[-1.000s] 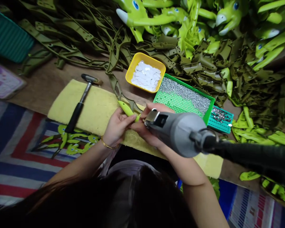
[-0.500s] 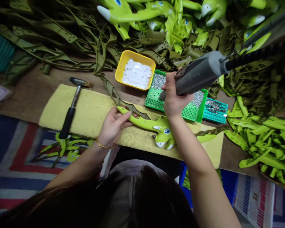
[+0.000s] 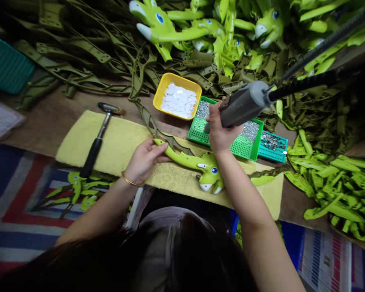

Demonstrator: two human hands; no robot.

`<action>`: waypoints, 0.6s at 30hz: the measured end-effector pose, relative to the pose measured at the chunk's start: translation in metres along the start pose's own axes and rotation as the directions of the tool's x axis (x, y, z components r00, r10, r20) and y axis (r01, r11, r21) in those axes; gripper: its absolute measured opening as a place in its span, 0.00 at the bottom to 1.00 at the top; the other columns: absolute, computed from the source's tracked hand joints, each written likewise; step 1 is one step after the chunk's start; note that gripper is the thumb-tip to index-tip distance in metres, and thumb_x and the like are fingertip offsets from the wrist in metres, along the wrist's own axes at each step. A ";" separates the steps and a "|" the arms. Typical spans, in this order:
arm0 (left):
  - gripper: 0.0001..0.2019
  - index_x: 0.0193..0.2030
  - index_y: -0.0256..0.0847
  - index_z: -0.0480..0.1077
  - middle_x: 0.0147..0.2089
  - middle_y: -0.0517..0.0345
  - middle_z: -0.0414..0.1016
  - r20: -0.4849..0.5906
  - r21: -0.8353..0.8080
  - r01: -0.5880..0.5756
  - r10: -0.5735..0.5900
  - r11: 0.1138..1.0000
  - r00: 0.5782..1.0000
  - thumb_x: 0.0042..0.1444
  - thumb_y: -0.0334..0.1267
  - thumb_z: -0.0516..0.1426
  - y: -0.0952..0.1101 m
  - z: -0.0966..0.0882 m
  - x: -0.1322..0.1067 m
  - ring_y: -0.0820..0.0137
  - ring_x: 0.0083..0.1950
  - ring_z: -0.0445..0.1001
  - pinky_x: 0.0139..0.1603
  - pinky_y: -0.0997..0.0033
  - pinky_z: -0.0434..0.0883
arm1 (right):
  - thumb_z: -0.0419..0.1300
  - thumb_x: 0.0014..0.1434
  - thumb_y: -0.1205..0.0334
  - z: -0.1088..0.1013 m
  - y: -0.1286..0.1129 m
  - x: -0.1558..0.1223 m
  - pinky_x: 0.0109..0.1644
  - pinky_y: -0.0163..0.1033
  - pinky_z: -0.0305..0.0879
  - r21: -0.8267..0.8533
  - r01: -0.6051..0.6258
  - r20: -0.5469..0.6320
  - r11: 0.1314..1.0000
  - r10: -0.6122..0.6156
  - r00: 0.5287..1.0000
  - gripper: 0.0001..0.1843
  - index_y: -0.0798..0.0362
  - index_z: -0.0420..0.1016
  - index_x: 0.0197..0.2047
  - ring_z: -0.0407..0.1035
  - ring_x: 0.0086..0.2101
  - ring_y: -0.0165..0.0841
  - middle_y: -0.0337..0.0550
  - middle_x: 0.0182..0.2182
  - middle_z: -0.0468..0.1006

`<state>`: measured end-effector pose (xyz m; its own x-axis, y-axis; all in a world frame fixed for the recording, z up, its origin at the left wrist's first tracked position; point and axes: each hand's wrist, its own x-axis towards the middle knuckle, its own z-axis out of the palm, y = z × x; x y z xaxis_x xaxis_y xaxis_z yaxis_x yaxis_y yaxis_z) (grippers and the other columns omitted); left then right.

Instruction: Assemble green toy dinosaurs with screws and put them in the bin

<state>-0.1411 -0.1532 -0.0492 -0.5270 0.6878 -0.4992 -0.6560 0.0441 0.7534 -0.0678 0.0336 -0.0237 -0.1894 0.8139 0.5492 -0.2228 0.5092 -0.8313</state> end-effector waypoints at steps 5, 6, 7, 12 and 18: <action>0.19 0.38 0.34 0.67 0.32 0.57 0.77 0.025 -0.042 -0.001 0.002 0.999 1.000 0.45 0.38 0.69 -0.001 -0.001 0.001 0.69 0.32 0.79 0.33 0.69 0.81 | 0.66 0.50 0.46 0.000 -0.001 -0.001 0.24 0.35 0.66 -0.024 0.020 -0.024 1.000 -0.021 0.999 0.19 0.48 0.67 0.38 0.65 0.18 0.23 0.31 0.28 0.73; 0.18 0.39 0.34 0.67 0.32 0.56 0.78 0.032 -0.045 -0.005 0.006 0.999 0.999 0.46 0.38 0.68 -0.001 -0.001 0.001 0.68 0.32 0.79 0.33 0.68 0.81 | 0.65 0.50 0.46 0.000 0.000 -0.001 0.24 0.35 0.66 -0.034 0.019 -0.028 0.999 -0.020 0.999 0.20 0.48 0.67 0.39 0.65 0.19 0.23 0.32 0.28 0.73; 0.17 0.39 0.34 0.67 0.32 0.55 0.78 0.038 -0.047 -0.010 0.012 0.999 0.999 0.47 0.37 0.68 -0.002 -0.002 0.001 0.68 0.33 0.79 0.33 0.68 0.81 | 0.65 0.51 0.45 0.000 0.001 -0.001 0.24 0.35 0.66 -0.045 0.013 -0.024 0.999 -0.014 1.000 0.20 0.48 0.67 0.40 0.65 0.19 0.24 0.32 0.28 0.73; 0.15 0.38 0.33 0.66 0.32 0.55 0.78 0.031 -0.055 -0.013 0.015 0.998 0.999 0.49 0.35 0.67 -0.003 -0.002 0.001 0.69 0.32 0.79 0.32 0.69 0.80 | 0.62 0.53 0.46 -0.001 -0.002 0.003 0.25 0.36 0.65 -0.068 0.025 -0.002 0.997 -0.025 1.000 0.20 0.49 0.67 0.43 0.64 0.19 0.24 0.34 0.29 0.71; 0.16 0.37 0.34 0.65 0.33 0.56 0.78 0.056 -0.059 0.004 0.000 0.998 0.998 0.47 0.33 0.68 -0.005 -0.003 0.002 0.71 0.32 0.79 0.32 0.73 0.79 | 0.60 0.57 0.53 0.016 -0.050 -0.005 0.18 0.29 0.58 0.198 0.143 -0.077 0.970 -0.130 0.989 0.11 0.44 0.74 0.44 0.63 0.17 0.20 0.33 0.29 0.75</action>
<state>-0.1405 -0.1548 -0.0553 -0.4959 0.7271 -0.4748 -0.6887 0.0037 0.7250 -0.0707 -0.0003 0.0168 -0.0848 0.7600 0.6444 -0.4322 0.5546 -0.7110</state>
